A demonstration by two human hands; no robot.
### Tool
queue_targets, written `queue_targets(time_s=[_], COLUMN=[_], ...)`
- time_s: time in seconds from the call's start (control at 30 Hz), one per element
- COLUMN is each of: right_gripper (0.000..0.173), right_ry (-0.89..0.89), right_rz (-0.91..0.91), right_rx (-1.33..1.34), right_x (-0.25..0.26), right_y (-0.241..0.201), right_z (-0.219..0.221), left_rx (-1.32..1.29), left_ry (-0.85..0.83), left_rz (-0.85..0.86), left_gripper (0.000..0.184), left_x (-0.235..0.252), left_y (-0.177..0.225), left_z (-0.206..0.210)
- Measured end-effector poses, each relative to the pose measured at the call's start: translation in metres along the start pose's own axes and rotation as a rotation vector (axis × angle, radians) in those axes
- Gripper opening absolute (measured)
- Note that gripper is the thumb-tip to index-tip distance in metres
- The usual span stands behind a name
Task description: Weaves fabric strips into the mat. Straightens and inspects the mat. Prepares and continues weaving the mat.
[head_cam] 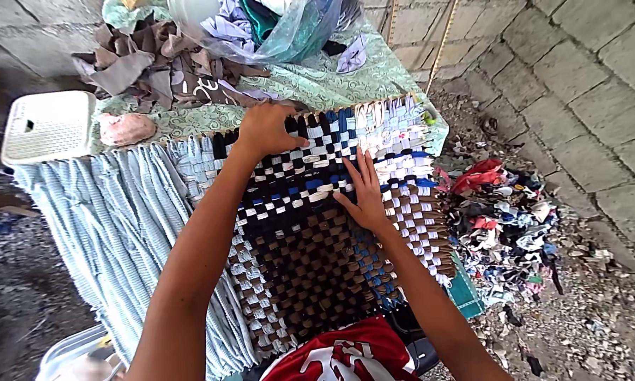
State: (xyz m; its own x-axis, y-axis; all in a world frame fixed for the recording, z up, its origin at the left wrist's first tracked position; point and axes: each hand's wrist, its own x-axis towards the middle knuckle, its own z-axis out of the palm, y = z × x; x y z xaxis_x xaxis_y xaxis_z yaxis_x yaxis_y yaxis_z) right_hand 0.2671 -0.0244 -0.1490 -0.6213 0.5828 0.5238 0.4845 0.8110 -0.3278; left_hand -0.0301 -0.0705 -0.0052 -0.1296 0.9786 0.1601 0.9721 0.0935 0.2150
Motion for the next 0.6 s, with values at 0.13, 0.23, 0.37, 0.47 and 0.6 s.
queue_targets(time_s=[0.13, 0.23, 0.37, 0.47, 0.6], right_gripper=[0.106, 0.12, 0.125, 0.119, 0.109], right_ry=[-0.006, 0.039, 0.076, 0.02, -0.032], right_rz=[0.061, 0.167, 0.217, 0.235, 0.188], right_rx=[0.03, -0.037, -0.143, -0.124, -0.035], right_x=[-0.018, -0.019, -0.014, -0.013, -0.018], right_y=[-0.019, -0.043, -0.05, -0.046, -0.022], right_z=[-0.01, 0.007, 0.027, 0.017, 0.014], left_rx=[0.012, 0.016, 0.025, 0.02, 0.015], left_ry=[-0.014, -0.021, -0.038, -0.026, -0.018], left_rz=[-0.013, -0.011, -0.011, -0.003, 0.005], left_gripper=[0.075, 0.075, 0.077, 0.077, 0.076], left_x=[0.002, 0.001, 0.001, 0.001, 0.0], left_y=[0.003, 0.004, 0.002, 0.001, 0.001], left_z=[0.0, -0.001, -0.001, -0.001, -0.001])
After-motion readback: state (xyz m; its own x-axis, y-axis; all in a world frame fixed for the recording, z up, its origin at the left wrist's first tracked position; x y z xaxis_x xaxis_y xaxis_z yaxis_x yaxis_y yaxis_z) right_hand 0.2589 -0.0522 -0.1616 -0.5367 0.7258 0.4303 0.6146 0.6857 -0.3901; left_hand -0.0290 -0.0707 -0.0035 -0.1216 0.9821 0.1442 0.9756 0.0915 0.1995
